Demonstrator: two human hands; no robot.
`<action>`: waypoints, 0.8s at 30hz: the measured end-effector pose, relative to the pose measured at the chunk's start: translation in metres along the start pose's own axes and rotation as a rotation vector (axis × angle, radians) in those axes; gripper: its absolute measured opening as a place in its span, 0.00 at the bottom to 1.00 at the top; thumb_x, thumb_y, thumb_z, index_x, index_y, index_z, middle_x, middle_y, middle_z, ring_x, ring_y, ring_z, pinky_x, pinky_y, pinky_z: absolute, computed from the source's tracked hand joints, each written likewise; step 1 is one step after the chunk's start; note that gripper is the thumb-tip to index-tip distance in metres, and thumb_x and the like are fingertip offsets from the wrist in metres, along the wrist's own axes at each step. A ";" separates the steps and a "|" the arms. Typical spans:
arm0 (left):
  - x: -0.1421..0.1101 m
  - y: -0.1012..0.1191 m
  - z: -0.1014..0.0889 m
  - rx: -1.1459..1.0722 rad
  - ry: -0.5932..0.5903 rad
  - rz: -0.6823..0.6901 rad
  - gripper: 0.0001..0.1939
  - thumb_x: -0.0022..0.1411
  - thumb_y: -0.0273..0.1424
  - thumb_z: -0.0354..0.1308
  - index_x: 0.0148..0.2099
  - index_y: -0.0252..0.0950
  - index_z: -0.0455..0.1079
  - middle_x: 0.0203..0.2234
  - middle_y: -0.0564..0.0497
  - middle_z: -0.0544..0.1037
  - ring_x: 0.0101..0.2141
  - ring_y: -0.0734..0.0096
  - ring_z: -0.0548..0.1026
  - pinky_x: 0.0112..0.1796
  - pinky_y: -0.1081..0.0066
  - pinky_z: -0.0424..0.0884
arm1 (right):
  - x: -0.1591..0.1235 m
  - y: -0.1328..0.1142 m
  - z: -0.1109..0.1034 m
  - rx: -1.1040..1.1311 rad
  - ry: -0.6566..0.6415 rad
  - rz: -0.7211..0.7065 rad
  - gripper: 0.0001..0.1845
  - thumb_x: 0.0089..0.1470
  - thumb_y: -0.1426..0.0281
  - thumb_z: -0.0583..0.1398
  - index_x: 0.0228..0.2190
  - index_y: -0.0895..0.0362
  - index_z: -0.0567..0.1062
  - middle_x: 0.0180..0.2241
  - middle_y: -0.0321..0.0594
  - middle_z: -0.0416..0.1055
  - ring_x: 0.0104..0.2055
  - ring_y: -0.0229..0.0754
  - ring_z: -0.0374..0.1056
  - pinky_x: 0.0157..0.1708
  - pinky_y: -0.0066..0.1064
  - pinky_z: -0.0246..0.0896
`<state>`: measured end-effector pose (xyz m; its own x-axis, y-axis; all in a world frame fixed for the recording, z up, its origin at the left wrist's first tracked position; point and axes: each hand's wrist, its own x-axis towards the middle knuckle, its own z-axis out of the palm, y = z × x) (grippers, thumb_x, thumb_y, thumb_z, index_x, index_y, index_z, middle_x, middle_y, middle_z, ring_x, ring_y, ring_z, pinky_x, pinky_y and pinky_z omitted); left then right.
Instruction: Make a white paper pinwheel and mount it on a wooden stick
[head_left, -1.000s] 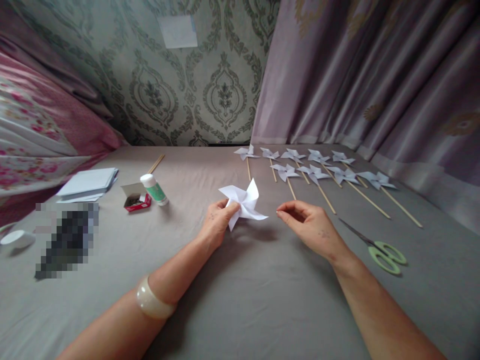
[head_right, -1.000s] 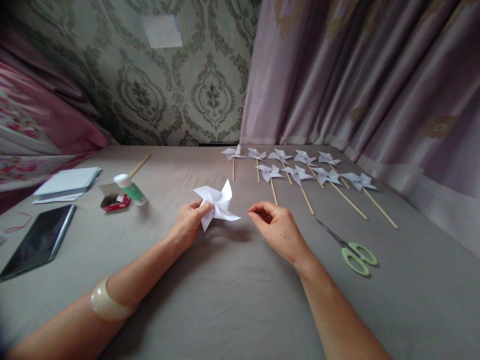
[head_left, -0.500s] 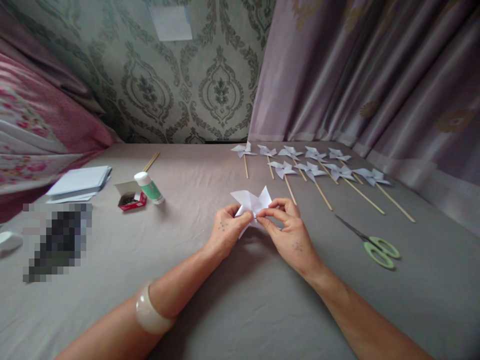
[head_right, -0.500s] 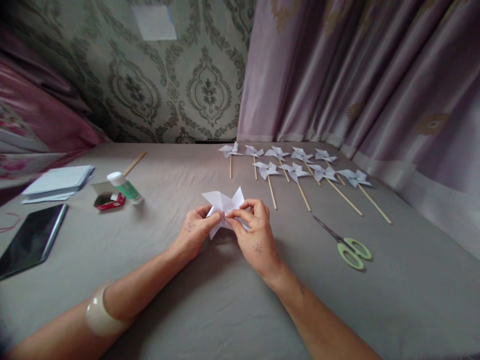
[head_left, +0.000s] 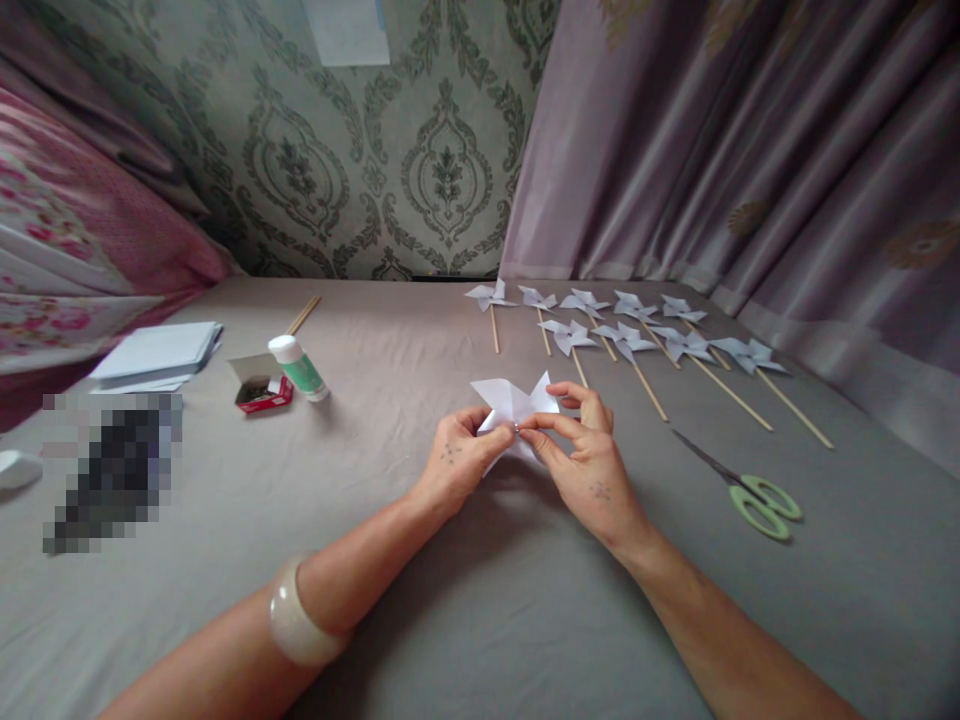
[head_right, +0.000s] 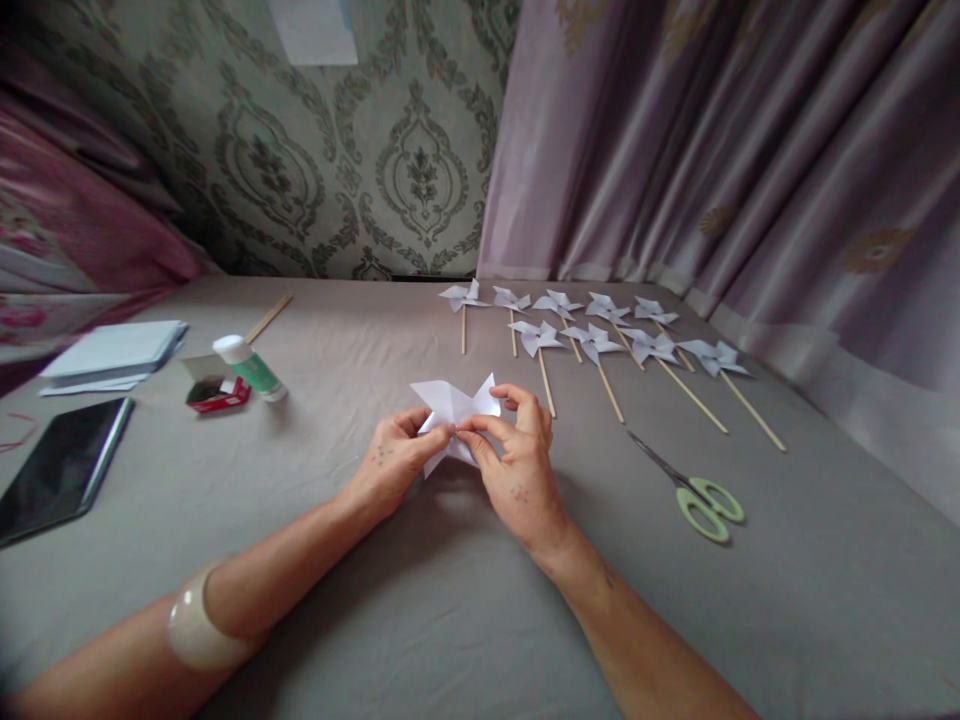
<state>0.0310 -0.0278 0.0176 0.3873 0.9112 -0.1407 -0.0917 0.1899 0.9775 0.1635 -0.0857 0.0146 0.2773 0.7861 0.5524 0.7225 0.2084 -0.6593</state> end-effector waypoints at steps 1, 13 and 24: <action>0.000 0.000 0.000 -0.005 -0.003 0.004 0.10 0.46 0.35 0.61 0.28 0.32 0.72 0.19 0.55 0.71 0.20 0.77 0.65 0.23 0.76 0.57 | 0.000 0.000 0.000 0.006 -0.006 0.007 0.07 0.56 0.63 0.62 0.31 0.49 0.81 0.49 0.42 0.65 0.51 0.49 0.61 0.55 0.48 0.58; -0.001 0.002 0.000 -0.042 -0.039 0.018 0.13 0.45 0.36 0.63 0.30 0.31 0.74 0.21 0.54 0.73 0.22 0.77 0.67 0.25 0.76 0.60 | 0.002 0.000 -0.004 0.031 -0.047 0.027 0.07 0.55 0.64 0.62 0.31 0.50 0.81 0.49 0.43 0.66 0.51 0.50 0.61 0.54 0.48 0.59; -0.002 0.002 0.000 0.000 -0.039 0.049 0.12 0.46 0.36 0.63 0.29 0.31 0.72 0.20 0.54 0.71 0.21 0.78 0.65 0.24 0.77 0.59 | 0.003 -0.002 -0.005 0.030 -0.039 0.034 0.07 0.55 0.63 0.63 0.29 0.49 0.81 0.48 0.43 0.67 0.51 0.50 0.62 0.54 0.48 0.59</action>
<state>0.0299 -0.0290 0.0201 0.4175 0.9046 -0.0866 -0.1112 0.1454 0.9831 0.1661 -0.0865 0.0195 0.2764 0.8147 0.5097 0.6936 0.1980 -0.6926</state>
